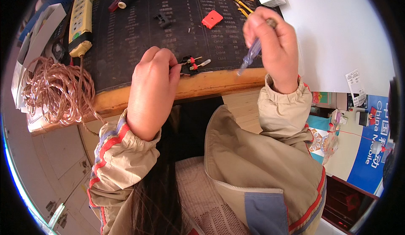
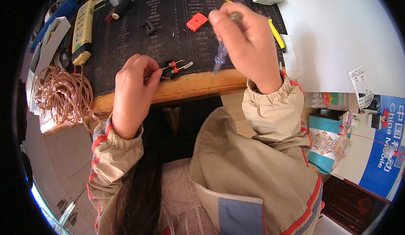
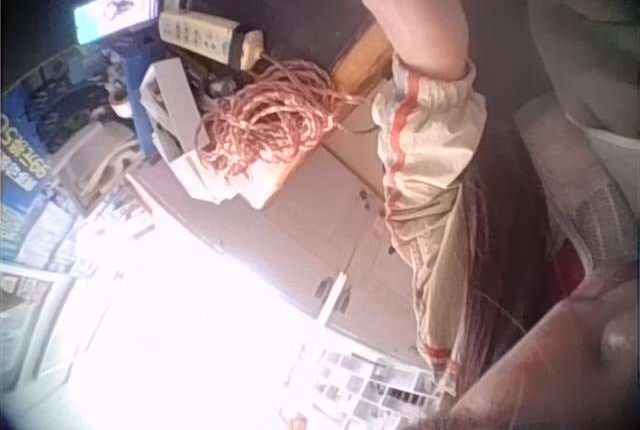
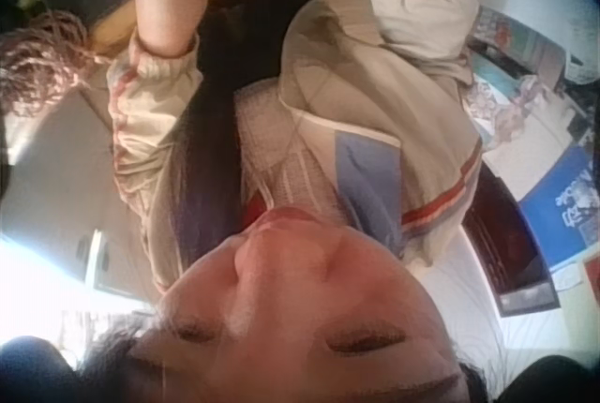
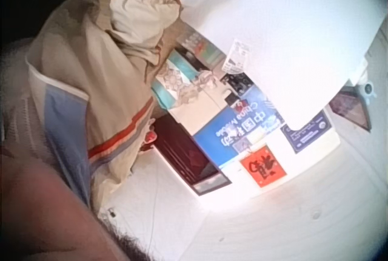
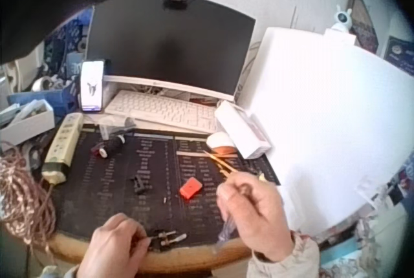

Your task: The person assembles a small electrical connector by inserting wires into a black plastic housing and securing them with red locking clips. They handle the wires and clips by hand, occasionally using a small screwdriver to tighten or adjust components. The task is performed on a cluttered workbench with tools and parts visible.

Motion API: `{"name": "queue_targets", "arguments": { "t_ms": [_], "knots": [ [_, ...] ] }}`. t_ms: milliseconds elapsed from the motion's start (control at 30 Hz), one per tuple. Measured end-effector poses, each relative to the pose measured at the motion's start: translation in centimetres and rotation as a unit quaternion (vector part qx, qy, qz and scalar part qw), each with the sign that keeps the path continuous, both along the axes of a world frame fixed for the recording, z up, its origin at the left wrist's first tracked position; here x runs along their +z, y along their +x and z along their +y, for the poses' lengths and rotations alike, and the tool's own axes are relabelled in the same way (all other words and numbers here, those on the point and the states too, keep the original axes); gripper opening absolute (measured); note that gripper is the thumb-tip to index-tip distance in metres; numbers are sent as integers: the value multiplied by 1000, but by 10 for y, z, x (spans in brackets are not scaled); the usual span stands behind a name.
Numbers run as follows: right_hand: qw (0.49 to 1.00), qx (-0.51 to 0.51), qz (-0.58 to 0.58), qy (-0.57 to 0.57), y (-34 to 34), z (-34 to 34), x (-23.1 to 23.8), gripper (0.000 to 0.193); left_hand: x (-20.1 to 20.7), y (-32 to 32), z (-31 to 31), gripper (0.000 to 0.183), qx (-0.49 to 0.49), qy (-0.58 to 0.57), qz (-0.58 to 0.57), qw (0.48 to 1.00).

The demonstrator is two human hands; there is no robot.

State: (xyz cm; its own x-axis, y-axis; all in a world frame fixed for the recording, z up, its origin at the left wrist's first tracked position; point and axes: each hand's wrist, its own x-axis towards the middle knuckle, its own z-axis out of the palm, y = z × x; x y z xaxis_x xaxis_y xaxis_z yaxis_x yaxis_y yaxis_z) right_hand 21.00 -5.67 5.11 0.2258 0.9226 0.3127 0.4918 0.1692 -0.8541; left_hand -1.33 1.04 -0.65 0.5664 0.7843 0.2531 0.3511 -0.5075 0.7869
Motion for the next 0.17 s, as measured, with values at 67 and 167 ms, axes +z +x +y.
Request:
{"name": "queue_targets", "arguments": {
  "t_ms": [67, 167],
  "knots": [
    [996, 29, -64, -53, 4, -3, -3, 22, 1, 0, 0, 9, 3, -14, 5, 1000],
    [970, 132, -169, -111, -1, 0, -18, 14, 0, -2, 1, 7, 7, 13, 27, 1000]
  ]
}}
